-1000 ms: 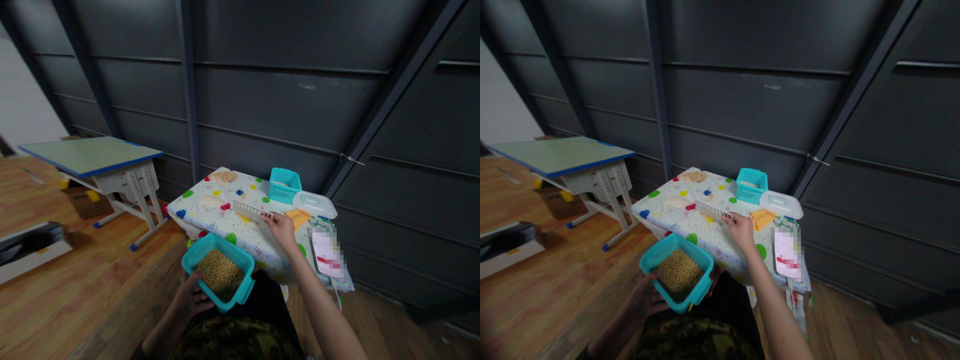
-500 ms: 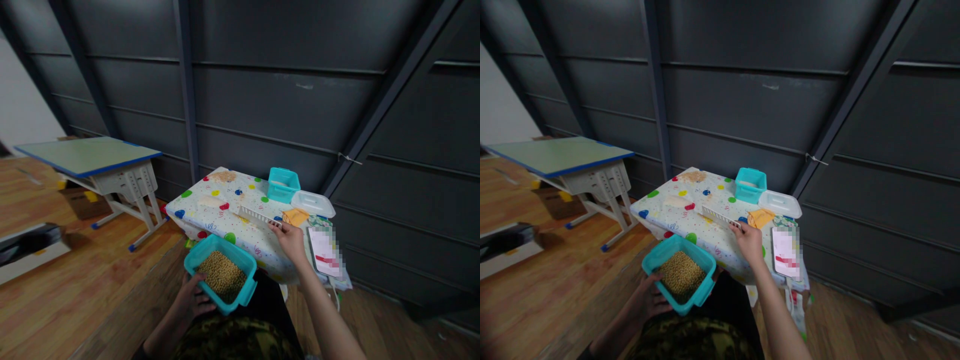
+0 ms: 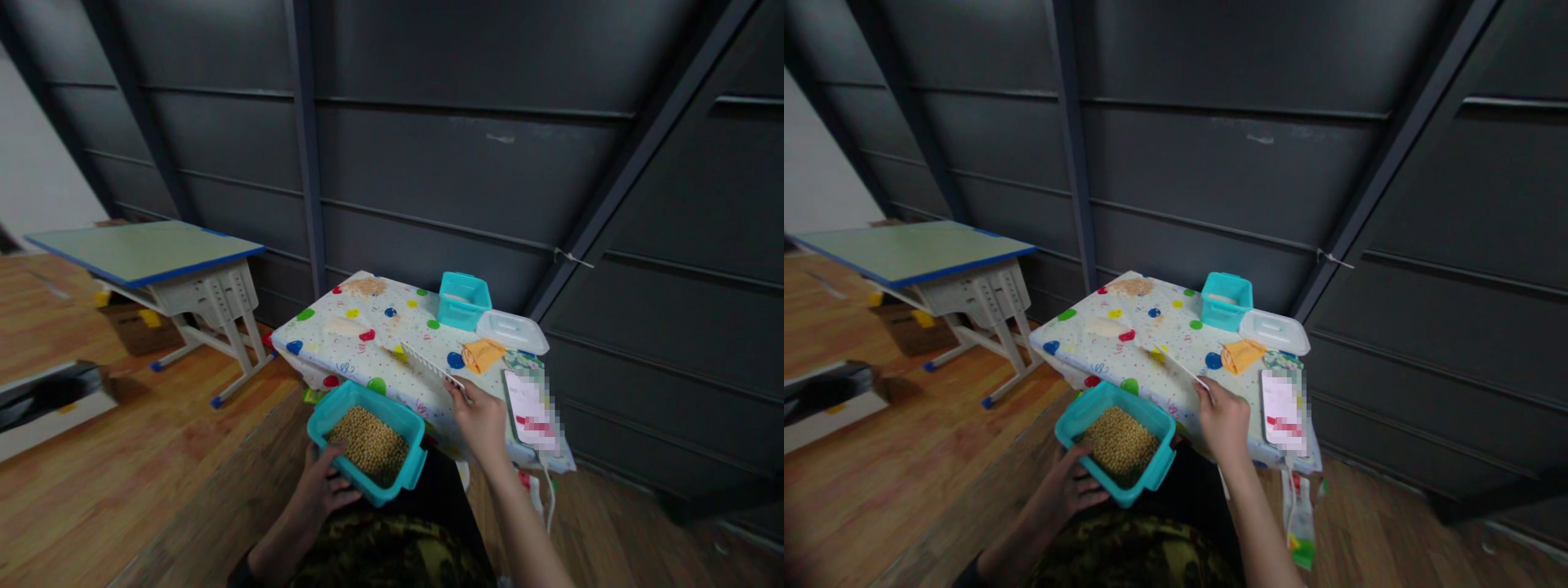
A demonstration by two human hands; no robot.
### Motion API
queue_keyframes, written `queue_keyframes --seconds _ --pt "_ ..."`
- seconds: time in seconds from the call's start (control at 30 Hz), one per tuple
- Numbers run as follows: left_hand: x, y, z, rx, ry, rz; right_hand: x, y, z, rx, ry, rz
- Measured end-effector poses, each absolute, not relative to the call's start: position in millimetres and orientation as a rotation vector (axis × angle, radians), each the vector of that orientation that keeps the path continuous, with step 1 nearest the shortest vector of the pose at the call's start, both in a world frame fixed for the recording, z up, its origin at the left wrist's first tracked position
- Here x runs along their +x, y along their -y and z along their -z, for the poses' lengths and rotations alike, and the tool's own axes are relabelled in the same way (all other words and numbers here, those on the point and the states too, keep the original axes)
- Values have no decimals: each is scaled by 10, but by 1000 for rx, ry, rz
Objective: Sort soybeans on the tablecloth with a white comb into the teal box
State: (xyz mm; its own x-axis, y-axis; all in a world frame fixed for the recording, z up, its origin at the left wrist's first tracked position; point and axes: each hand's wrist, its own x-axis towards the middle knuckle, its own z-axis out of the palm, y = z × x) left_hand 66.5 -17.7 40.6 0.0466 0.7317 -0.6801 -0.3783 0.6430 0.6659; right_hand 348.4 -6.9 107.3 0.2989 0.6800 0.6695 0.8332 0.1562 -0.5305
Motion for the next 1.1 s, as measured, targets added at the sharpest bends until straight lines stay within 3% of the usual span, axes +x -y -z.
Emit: queue_keyframes --seconds 0.2,1.1 --pt "777 209 -478 389 -1306 -862 3289 303 -1026 -1567 1457 370" --pt "634 76 -473 415 -1305 -910 2854 409 -1210 -1241 1590 228"
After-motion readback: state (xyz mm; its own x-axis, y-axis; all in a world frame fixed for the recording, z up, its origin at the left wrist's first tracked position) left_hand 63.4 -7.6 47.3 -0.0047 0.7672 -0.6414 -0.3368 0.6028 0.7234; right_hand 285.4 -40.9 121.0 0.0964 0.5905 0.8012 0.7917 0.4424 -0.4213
